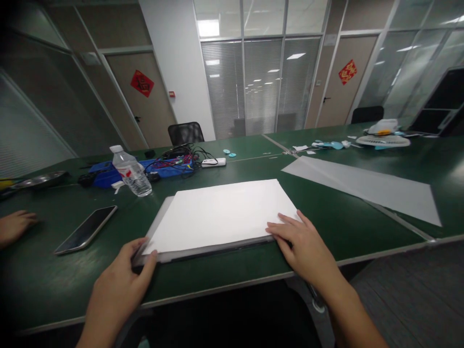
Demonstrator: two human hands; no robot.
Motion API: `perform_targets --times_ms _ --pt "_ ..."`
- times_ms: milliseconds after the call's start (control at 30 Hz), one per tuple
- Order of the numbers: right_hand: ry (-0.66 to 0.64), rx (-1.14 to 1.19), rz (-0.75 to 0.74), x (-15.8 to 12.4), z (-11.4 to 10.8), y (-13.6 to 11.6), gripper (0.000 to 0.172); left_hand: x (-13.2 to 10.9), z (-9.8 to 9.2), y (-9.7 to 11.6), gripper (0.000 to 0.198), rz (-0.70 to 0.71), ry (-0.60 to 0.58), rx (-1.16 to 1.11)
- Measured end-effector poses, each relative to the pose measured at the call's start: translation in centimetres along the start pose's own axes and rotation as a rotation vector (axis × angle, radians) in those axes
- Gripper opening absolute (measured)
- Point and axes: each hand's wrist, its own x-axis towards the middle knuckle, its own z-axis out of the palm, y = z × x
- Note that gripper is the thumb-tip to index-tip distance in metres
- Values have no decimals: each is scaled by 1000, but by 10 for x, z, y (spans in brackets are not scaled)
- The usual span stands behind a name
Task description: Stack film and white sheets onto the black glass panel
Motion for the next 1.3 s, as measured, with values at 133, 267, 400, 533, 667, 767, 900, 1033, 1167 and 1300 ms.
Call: perform_targets --times_ms 133,267,400,533,667,767,900,1033,1167,1300 --pt "-20 -5 -22 1 -4 -4 36 0 4 -4 50 101 11 -50" --pt "94 -62 147 0 1 -3 50 1 9 -7 48 130 33 -57" --pt "95 -145 393 0 10 2 61 2 9 -7 49 139 42 -67" --pt "39 -152 420 2 10 1 59 1 8 -6 48 143 28 -80" --pt "40 -120 417 4 5 -3 54 2 9 -8 48 148 25 -88" --pt "57 -107 393 3 4 -4 49 2 9 -8 48 148 21 -92" --pt "83 -108 342 1 5 -2 45 2 7 -6 45 146 13 -90" --pt "103 -110 324 0 5 -3 39 1 6 -6 44 153 21 -96" --pt "141 -95 322 1 4 -5 36 1 6 -4 43 133 28 -91" --pt "165 -90 335 1 2 -8 34 1 5 -2 44 128 31 -88"
